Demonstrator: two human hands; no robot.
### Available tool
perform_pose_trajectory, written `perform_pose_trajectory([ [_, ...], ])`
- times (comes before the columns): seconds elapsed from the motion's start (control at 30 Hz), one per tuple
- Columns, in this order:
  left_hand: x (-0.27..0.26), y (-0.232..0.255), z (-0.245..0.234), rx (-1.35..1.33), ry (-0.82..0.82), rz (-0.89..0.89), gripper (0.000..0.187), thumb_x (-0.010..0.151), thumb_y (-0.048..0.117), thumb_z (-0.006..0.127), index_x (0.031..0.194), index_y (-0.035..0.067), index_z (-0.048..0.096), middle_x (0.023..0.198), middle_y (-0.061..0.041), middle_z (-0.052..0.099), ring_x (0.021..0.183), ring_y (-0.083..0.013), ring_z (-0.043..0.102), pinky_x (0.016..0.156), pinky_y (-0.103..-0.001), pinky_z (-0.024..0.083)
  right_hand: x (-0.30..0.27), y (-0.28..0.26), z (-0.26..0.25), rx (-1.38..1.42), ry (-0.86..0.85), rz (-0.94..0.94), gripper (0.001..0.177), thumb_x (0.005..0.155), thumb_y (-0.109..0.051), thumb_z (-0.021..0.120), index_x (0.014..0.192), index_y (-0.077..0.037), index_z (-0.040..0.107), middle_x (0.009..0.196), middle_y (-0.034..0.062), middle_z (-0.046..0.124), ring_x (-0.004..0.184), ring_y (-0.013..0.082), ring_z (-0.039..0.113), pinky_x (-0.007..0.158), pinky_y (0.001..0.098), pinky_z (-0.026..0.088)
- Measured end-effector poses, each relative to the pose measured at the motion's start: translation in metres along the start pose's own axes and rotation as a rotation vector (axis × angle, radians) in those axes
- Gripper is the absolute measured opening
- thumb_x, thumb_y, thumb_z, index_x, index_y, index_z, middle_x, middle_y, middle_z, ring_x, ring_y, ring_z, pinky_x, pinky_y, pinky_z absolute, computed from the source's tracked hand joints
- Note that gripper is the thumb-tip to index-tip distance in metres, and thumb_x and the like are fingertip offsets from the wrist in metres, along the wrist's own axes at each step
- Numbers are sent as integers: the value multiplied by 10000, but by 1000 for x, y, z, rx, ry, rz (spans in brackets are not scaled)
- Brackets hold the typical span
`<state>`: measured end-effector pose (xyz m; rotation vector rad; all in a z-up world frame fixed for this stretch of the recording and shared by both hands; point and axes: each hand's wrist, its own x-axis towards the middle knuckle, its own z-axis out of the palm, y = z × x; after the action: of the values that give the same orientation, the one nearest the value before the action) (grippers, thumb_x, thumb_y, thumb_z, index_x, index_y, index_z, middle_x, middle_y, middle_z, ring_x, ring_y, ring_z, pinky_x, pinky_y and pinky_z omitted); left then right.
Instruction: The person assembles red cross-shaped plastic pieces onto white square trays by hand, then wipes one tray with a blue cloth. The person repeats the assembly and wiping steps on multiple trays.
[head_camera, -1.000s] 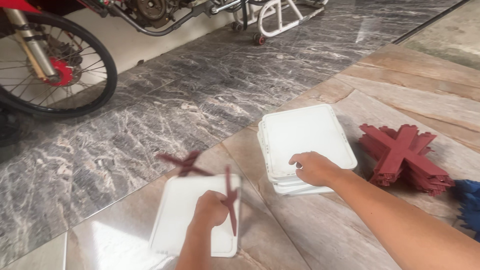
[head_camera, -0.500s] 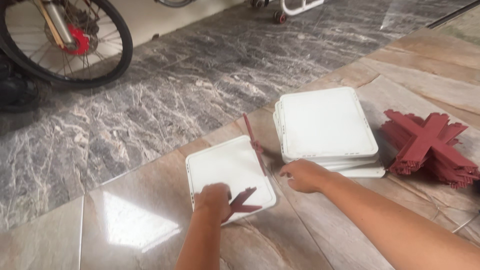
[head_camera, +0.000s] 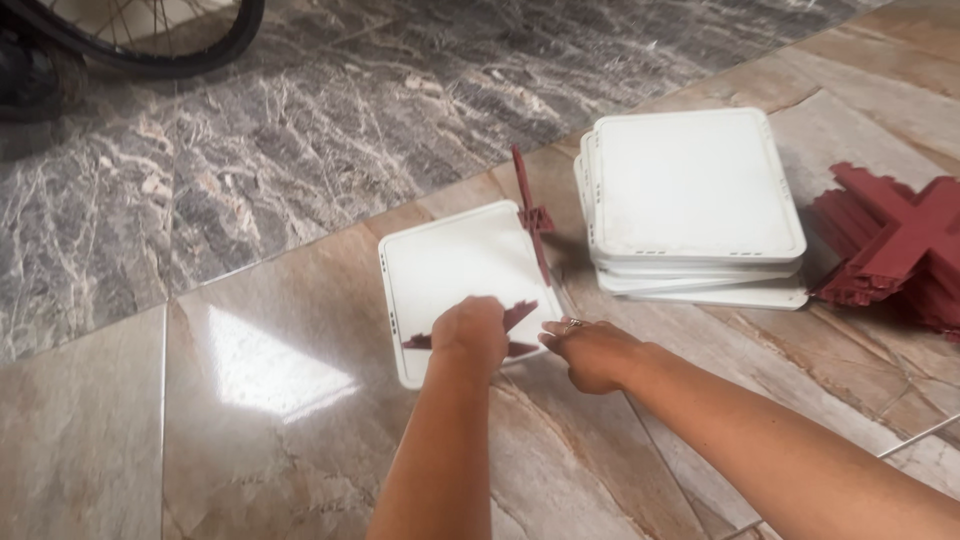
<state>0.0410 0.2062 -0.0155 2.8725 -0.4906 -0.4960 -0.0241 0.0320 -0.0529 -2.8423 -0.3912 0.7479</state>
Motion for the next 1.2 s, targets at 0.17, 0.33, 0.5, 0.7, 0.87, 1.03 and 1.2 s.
perform_pose_trajectory([
  [0.17,1,6,-1,-17,59,-12,161,897,164,675,1033,122,751,1096,-118,731,1076,-320,689,925,-426,551,-3,-13,-2,99,-143,150,859,828,77,423,1621,-187,226,1658,80,296,1421,287,459,1162,389,412],
  [0.33,6,12,-2,69,29,-55,171,948,120,622,1046,120,762,1077,-120,754,1038,-308,724,875,-405,583,2,-20,8,29,5,71,828,814,89,418,1589,-144,244,1627,113,323,1413,297,456,1137,427,399],
  [0.5,5,14,-5,69,34,-61,173,934,102,631,1026,128,775,1055,-108,761,1023,-292,731,857,-391,587,12,-15,20,247,47,234,820,816,108,430,1579,-178,337,1585,135,441,1413,315,497,1168,410,421],
  [0.7,-2,13,-13,74,17,-17,159,883,94,685,1013,134,767,1049,-100,759,1026,-279,725,866,-377,578,13,-23,17,232,57,253,942,797,124,454,1631,-159,122,1618,209,293,1419,371,444,1142,425,419],
  [0.87,-2,13,-21,55,10,-23,168,897,89,670,1028,144,760,1077,-87,755,1047,-276,721,889,-386,572,4,-39,-3,181,-54,282,1015,784,169,458,1638,-191,44,1659,174,223,1420,368,443,1146,415,434],
  [1.03,-2,-3,-29,-34,12,-75,165,899,127,680,1044,145,758,1093,-99,747,1068,-292,710,936,-402,553,0,-42,-10,249,-164,346,966,830,125,429,1680,-198,102,1583,200,451,1352,353,590,1107,418,516],
  [1.2,2,-7,-24,5,33,-27,191,869,164,727,1054,116,734,1082,-114,745,1059,-303,709,901,-407,568,7,-29,19,233,107,205,953,740,132,482,1596,-137,162,1572,247,331,1385,395,441,1126,454,397],
])
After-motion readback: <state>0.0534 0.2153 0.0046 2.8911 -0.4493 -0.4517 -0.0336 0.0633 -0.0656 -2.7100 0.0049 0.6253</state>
